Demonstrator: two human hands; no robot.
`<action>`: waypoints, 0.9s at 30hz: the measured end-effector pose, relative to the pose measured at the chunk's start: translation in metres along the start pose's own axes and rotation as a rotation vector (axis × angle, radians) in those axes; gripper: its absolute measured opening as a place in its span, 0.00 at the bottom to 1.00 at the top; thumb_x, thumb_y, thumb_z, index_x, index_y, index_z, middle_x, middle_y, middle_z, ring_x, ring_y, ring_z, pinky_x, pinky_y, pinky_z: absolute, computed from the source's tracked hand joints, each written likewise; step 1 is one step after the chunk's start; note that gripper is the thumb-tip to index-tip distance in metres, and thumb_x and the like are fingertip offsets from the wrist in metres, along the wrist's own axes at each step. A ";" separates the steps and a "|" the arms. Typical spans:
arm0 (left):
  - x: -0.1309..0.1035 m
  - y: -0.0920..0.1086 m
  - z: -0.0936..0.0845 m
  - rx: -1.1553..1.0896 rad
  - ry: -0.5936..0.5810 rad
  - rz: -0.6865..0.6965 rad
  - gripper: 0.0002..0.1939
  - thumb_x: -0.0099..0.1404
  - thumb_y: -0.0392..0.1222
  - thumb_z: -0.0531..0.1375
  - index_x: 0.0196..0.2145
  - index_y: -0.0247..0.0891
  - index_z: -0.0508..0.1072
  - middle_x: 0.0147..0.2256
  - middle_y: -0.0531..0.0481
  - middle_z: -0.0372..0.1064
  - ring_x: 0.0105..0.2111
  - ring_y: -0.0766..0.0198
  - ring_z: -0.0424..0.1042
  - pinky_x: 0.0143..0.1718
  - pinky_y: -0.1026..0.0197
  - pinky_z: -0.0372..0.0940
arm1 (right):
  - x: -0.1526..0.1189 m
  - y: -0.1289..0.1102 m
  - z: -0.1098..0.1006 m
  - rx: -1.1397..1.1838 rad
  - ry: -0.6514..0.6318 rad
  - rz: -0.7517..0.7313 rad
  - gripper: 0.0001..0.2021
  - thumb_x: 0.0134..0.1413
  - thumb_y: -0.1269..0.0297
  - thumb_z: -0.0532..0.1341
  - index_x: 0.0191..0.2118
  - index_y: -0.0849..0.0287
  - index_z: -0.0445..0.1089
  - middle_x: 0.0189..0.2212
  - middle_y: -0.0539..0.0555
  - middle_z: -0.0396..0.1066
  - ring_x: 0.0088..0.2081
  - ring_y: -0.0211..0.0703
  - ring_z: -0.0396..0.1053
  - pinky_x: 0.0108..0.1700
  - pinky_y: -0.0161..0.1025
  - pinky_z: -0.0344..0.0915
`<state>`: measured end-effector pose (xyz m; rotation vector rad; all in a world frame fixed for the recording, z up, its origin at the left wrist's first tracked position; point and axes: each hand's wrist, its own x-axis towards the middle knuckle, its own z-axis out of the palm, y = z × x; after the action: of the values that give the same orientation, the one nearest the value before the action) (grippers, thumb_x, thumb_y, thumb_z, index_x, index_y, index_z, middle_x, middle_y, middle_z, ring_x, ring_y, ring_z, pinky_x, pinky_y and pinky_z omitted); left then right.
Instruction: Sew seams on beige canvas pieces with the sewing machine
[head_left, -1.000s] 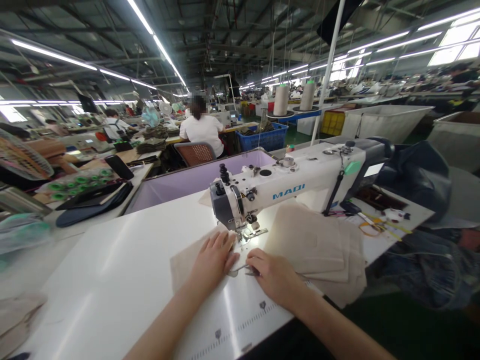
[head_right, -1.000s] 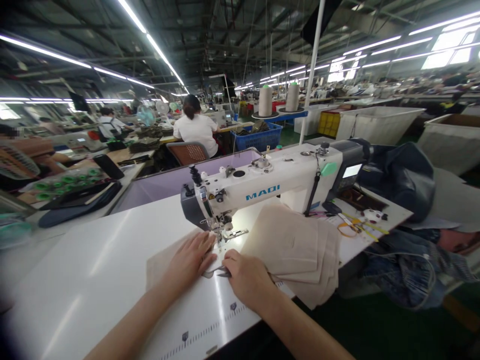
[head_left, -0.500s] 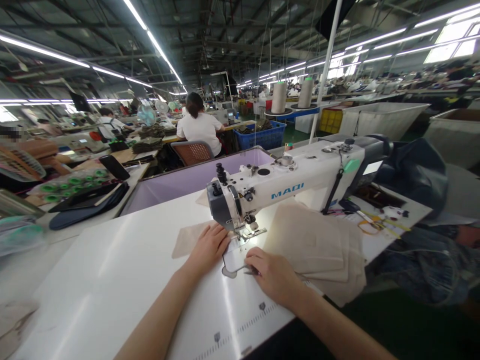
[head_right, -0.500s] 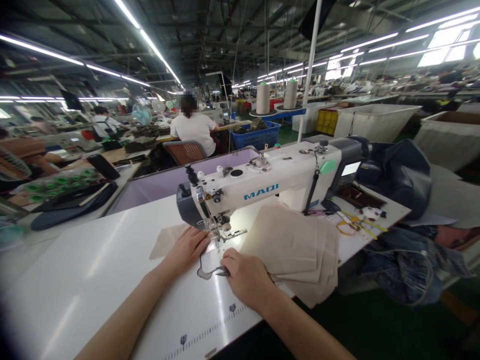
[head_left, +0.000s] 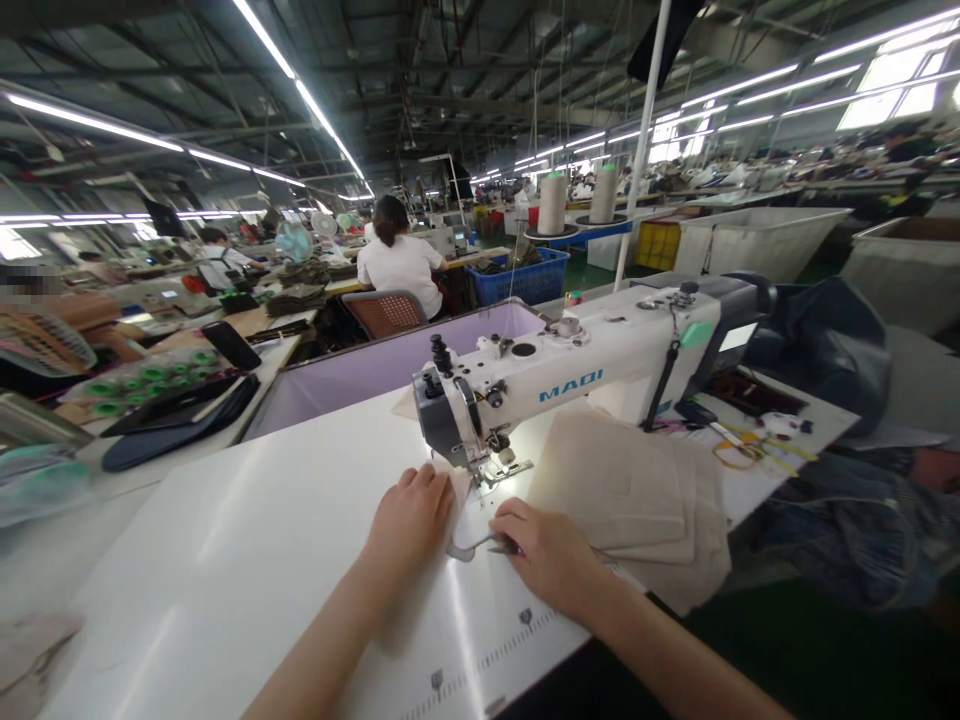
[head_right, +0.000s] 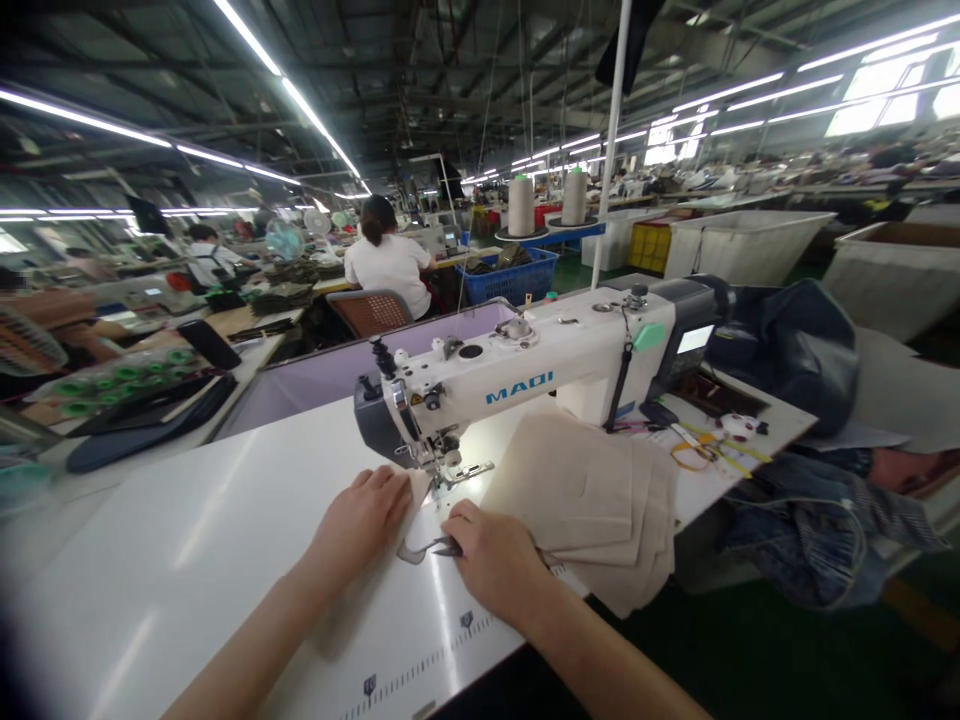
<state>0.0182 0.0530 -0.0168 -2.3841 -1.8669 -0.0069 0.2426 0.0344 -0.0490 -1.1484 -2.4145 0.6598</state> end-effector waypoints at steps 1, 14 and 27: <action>-0.006 0.003 -0.001 -0.033 -0.033 0.016 0.11 0.73 0.40 0.52 0.44 0.39 0.73 0.41 0.44 0.71 0.40 0.54 0.73 0.37 0.56 0.68 | -0.001 -0.001 -0.001 -0.001 0.005 0.004 0.16 0.58 0.75 0.56 0.49 0.55 0.72 0.50 0.52 0.73 0.44 0.44 0.74 0.45 0.36 0.66; -0.019 0.039 0.014 -0.083 0.153 0.153 0.11 0.72 0.43 0.57 0.48 0.38 0.74 0.53 0.42 0.71 0.49 0.50 0.69 0.46 0.49 0.70 | 0.002 -0.004 -0.006 -0.107 -0.035 0.020 0.12 0.62 0.71 0.56 0.49 0.58 0.71 0.52 0.53 0.72 0.46 0.48 0.74 0.46 0.40 0.68; -0.016 0.040 0.011 -0.071 0.095 0.114 0.13 0.73 0.42 0.56 0.50 0.36 0.73 0.55 0.43 0.71 0.50 0.51 0.68 0.48 0.48 0.70 | 0.008 0.002 -0.001 -0.079 -0.015 -0.006 0.16 0.59 0.74 0.55 0.51 0.57 0.71 0.53 0.54 0.72 0.51 0.48 0.72 0.51 0.40 0.67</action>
<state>0.0524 0.0290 -0.0325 -2.4860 -1.7146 -0.1766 0.2397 0.0425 -0.0479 -1.1711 -2.4757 0.5773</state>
